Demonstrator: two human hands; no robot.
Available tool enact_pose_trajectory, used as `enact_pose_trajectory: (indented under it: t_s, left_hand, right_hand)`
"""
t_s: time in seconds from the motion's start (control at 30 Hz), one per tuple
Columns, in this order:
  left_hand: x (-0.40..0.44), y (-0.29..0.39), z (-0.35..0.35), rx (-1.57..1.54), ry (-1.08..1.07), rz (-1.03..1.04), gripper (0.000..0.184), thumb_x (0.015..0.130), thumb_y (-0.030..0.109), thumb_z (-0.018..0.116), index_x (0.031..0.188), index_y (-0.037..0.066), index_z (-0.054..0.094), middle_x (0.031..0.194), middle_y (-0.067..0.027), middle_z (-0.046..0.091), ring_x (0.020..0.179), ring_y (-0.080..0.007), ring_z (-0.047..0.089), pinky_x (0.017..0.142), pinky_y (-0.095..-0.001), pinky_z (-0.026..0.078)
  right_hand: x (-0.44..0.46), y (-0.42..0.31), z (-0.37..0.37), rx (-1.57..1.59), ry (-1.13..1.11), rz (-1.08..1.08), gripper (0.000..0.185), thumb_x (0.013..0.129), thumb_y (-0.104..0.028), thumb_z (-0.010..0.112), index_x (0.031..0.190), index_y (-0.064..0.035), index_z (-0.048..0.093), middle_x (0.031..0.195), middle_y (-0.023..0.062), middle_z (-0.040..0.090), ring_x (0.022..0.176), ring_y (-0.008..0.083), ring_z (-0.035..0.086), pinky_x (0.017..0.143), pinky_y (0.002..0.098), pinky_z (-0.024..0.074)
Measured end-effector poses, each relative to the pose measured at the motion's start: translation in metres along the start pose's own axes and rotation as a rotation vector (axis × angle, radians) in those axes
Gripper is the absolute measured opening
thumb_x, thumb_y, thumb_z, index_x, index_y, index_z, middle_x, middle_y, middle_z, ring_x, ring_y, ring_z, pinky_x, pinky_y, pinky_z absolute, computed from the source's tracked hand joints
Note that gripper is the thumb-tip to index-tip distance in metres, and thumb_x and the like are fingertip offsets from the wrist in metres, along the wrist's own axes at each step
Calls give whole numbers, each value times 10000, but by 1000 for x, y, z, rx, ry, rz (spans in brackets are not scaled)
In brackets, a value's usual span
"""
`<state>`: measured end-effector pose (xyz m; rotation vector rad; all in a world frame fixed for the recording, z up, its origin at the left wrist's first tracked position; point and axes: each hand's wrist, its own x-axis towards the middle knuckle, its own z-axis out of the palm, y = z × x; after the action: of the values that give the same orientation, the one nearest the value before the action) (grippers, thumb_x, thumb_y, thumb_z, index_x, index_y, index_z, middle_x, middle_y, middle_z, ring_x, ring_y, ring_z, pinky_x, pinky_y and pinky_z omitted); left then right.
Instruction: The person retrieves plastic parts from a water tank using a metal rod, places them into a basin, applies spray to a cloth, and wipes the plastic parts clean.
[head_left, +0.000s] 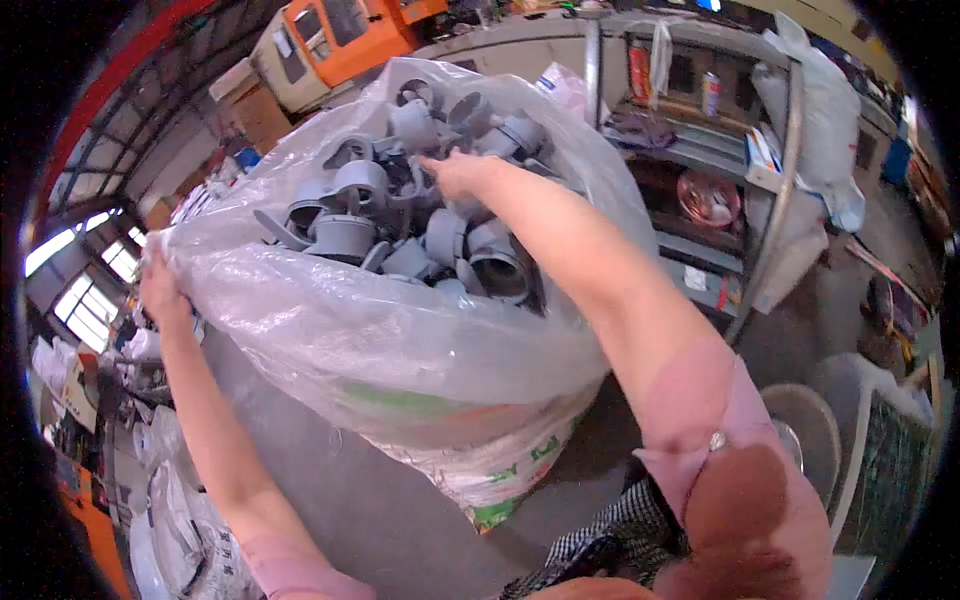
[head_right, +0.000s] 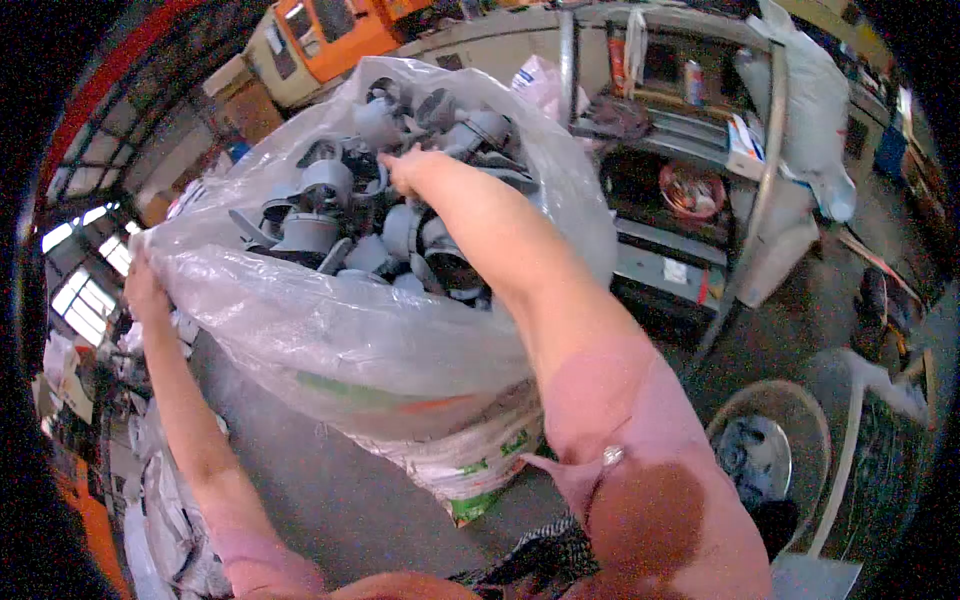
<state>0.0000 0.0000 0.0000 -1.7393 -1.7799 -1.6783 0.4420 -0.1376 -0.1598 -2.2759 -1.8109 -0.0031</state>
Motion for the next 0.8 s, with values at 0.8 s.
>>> enact_pose_trajectory:
  t_s: [0.8]
  left_hand:
    - [-793,277,-282,-1938,-1876,1712,153,764,78,640,827,-46,577,1128,-195,517,980,-337,540,836,-355,440]
  right_hand:
    - [-1049,-63,59,-629,222,2278,558,770,-291,643,1211,-4,460,1200,232,488,1118,362,473,938,420,395]
